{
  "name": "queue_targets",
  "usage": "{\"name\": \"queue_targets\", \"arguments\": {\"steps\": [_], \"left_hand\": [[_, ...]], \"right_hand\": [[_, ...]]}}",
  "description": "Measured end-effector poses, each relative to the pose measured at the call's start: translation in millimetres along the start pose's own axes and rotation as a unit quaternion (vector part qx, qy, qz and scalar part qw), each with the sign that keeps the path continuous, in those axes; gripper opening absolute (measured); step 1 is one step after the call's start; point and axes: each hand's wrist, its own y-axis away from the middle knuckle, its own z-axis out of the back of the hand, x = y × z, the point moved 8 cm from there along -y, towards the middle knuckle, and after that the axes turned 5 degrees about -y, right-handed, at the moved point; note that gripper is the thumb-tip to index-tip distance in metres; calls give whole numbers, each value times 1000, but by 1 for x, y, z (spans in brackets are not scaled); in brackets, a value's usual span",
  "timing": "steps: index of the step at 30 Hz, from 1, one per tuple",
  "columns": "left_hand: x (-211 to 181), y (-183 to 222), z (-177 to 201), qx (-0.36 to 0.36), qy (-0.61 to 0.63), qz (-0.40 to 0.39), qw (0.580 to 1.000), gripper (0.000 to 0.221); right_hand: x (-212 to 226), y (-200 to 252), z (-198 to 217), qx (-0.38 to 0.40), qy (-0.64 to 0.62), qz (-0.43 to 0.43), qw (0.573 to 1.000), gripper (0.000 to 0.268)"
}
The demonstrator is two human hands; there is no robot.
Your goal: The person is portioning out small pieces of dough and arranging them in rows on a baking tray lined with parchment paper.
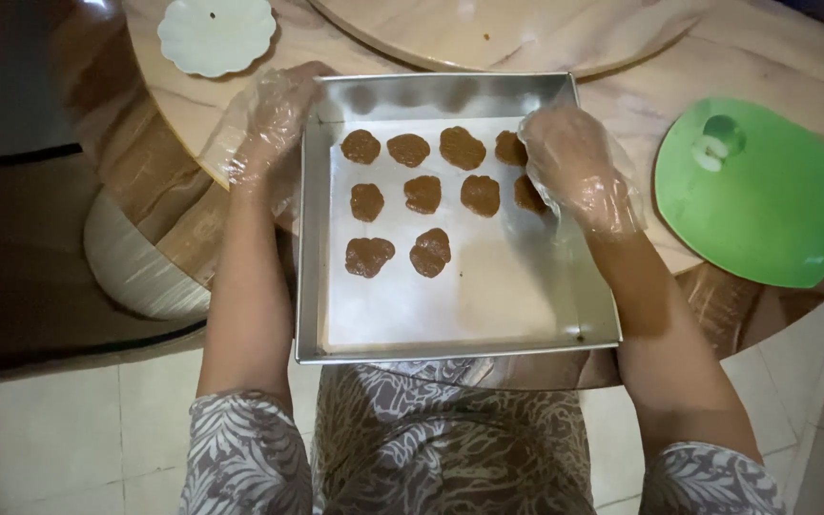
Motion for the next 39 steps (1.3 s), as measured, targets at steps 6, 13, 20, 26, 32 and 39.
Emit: {"name": "queue_targets", "arguments": {"steps": [6, 13, 20, 26, 32, 39], "left_hand": [[-4, 1, 1, 14, -48, 4, 999, 39], [-3, -3, -3, 11, 7, -50, 999, 29], [-2, 2, 1, 0, 0, -36, 999, 38], [0, 1, -1, 12, -20, -28, 999, 35], [-4, 17, 1, 25, 6, 97, 995, 57], [6, 18, -5, 47, 112, 138, 983, 49]], "right_hand": [[-47, 1, -34, 216, 378, -96, 895, 20], [-16, 4, -16, 161, 197, -176, 951, 22], [-28, -2, -30, 285, 353, -180, 873, 14], [-47, 13, -22, 153, 250, -107, 950, 20], [-45, 8, -33, 291, 387, -173, 858, 20], [-39, 12, -31, 271, 326, -222, 878, 21]]}}
